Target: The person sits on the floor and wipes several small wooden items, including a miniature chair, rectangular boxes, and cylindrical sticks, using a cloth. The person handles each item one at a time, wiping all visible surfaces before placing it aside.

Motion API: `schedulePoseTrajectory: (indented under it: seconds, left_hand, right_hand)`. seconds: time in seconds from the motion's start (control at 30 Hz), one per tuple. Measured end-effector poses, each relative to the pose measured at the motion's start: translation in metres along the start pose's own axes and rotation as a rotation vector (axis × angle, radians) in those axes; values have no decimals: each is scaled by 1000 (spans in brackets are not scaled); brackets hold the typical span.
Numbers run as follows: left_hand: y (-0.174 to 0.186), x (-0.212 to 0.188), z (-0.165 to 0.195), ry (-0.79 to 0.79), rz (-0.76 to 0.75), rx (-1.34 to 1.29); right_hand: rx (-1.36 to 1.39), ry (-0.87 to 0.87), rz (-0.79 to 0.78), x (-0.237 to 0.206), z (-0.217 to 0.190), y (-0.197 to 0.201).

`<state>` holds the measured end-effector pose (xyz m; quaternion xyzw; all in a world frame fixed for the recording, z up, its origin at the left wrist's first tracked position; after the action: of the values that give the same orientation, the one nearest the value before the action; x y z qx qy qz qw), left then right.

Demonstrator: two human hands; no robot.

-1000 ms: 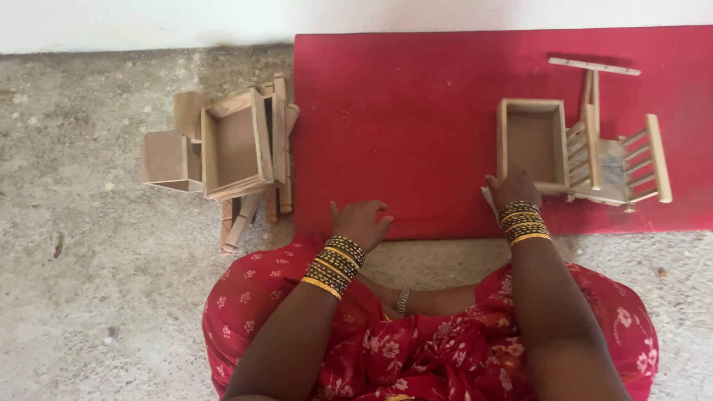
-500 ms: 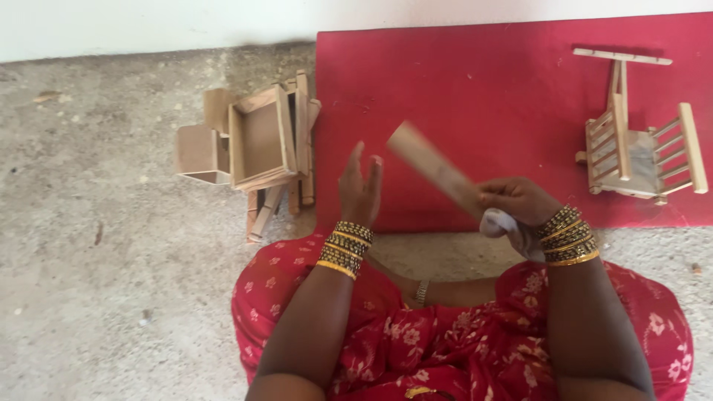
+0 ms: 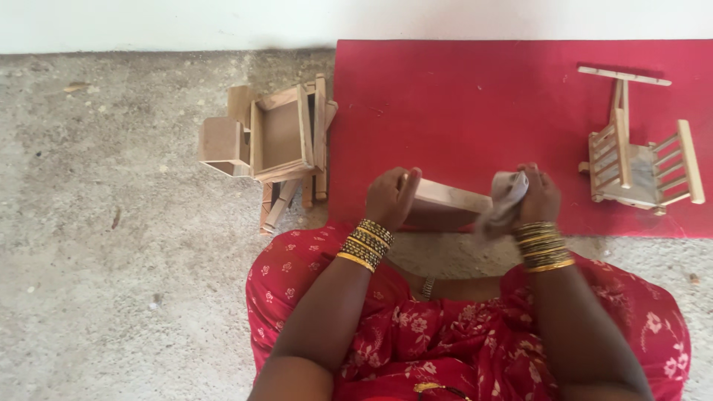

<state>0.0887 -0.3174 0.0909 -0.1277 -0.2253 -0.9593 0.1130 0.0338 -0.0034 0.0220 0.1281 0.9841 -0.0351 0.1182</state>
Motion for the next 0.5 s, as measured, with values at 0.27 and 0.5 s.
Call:
schedulePoseTrajectory:
  seconds: [0.27,0.5]
  left_hand:
    - [-28,-30,-3,-25,-125,51]
    - [-25,-42,-41,109,-121,36]
  right_hand:
    - [-275,-20,-296,-104,18,-125]
    - [-1221,849,-204,-106,4,-136]
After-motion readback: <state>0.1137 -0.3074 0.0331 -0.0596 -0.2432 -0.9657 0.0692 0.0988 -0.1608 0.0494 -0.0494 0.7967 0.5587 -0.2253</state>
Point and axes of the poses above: each hand's wrist, its own x-axis towards the middle knuckle, its own y-axis out of the back of the hand, z = x × y, the point moved 7 cm from there along x, towards the middle knuckle, and after that the axes turned 2 degrees about -x, right-handed, at the moved point
